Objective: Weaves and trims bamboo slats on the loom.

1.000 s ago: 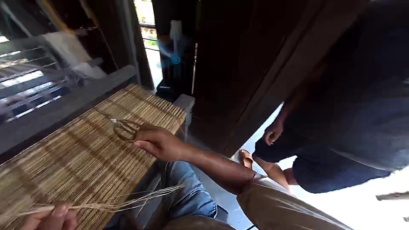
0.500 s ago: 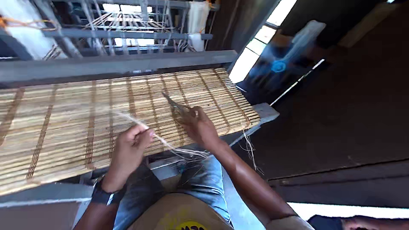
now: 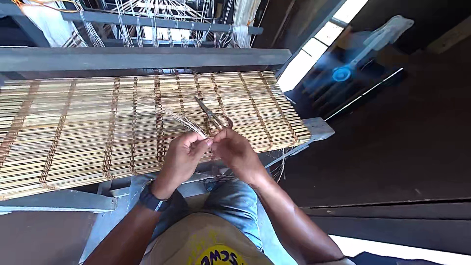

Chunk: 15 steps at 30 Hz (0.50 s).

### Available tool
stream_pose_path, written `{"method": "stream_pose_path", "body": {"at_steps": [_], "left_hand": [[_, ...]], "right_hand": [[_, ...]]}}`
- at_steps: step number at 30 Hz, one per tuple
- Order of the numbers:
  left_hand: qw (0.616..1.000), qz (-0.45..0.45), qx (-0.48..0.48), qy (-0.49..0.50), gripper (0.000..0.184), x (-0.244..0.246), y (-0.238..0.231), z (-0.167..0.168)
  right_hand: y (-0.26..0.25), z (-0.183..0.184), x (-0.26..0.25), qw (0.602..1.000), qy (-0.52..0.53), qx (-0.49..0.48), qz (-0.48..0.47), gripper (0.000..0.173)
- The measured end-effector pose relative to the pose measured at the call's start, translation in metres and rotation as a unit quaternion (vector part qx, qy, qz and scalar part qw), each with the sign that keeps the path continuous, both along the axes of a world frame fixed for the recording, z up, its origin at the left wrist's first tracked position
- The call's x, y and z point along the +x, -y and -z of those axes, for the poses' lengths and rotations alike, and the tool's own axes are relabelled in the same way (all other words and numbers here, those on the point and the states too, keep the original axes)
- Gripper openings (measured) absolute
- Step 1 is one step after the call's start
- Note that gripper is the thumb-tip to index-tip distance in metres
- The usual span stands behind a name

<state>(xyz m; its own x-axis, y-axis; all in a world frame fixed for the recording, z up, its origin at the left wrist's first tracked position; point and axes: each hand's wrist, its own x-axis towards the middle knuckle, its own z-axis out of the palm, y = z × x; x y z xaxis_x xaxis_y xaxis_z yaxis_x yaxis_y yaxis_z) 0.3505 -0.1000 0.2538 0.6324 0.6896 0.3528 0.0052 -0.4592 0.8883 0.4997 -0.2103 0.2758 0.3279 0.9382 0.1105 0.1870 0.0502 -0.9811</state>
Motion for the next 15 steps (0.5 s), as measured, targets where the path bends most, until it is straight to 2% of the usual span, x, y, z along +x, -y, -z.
{"method": "stream_pose_path", "body": {"at_steps": [3, 8, 11, 15], "left_hand": [[0.999, -0.003, -0.036, -0.015, 0.014, 0.002, -0.003, 0.002], [0.999, 0.03, -0.022, -0.019, 0.013, 0.018, -0.007, -0.005], [0.989, 0.086, 0.012, -0.121, 0.02, 0.031, -0.019, -0.019], [0.955, 0.021, 0.161, -0.247, 0.03, 0.074, -0.018, -0.025]], "right_hand": [[0.0, 0.006, -0.002, 0.989, 0.131, 0.034, 0.056, 0.002], [0.001, 0.012, 0.018, 0.969, 0.22, 0.075, 0.078, 0.007], [0.004, 0.012, 0.054, 0.965, 0.217, 0.086, 0.123, 0.009], [0.005, -0.002, 0.11, 0.97, 0.089, 0.093, 0.207, 0.01]]}}
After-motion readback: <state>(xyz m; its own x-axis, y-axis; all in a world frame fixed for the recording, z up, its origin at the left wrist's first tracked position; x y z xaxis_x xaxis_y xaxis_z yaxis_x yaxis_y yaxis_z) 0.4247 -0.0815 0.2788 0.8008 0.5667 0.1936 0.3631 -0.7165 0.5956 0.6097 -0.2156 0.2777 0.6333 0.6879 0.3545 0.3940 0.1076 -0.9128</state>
